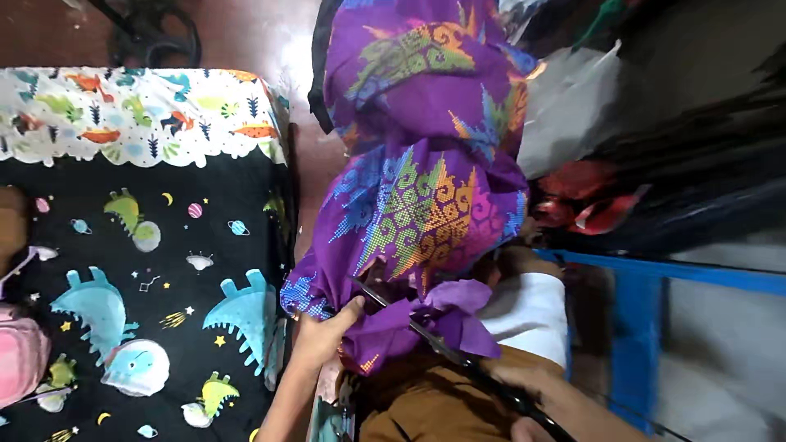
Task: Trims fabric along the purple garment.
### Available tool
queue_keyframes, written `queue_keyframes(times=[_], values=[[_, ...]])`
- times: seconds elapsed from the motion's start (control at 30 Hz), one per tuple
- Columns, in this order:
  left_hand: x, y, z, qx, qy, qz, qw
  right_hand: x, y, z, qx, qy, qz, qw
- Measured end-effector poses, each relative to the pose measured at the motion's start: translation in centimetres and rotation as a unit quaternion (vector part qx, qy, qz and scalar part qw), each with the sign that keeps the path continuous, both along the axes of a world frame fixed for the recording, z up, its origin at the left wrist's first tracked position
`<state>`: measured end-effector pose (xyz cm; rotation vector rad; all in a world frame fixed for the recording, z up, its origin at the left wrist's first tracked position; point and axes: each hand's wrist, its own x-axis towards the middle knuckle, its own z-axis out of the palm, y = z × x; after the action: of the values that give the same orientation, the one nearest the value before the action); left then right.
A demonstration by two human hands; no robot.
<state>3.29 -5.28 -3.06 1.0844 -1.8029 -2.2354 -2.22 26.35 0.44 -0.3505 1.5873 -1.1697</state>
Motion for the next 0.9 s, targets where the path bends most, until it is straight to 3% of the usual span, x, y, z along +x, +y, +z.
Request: queue_keyframes(times=[0.07,0.17,0.3,0.4,0.5,0.63,0.77,0.83,0.9], values=[[0.1,-0.4,0.0,0.026,-0.002,0.023,0.999,0.5,1.9,0.0,0.009,0.005,-0.012,1.0],[0.0,-1.4,-0.5,0.157,0.044,0.095,0.982,0.1,3.7,1.4,0.058,0.027,-0.045,0.997],[-1.1,-3.2,-2.9,0.361,0.134,0.193,0.903,-1.3,-0.1,-0.1,0.109,0.158,-0.19,0.963],[-1.1,-3.4,-3.7,0.333,0.102,0.255,0.902,-4.7,-5.6,-3.2,0.134,0.261,-0.287,0.912],[-0.1,-2.9,-4.0,0.239,0.054,0.279,0.928,-8.6,-10.4,-5.8,0.176,0.251,-0.37,0.877],[0.2,-2.7,-2.8,0.323,0.107,0.214,0.916,-11.7,-11.7,-7.4,0.104,0.198,-0.386,0.895],[0.3,-0.4,1.0,0.406,0.16,0.126,0.891,-13.3,-6.0,-4.0,0.155,0.283,-0.298,0.898],[0.5,1.7,2.5,0.406,0.082,0.075,0.907,-14.1,-2.4,-2.2,0.202,0.344,-0.284,0.872],[0.2,4.0,2.2,0.452,0.015,0.042,0.891,-15.0,0.2,-0.6,0.241,0.385,-0.299,0.839]])
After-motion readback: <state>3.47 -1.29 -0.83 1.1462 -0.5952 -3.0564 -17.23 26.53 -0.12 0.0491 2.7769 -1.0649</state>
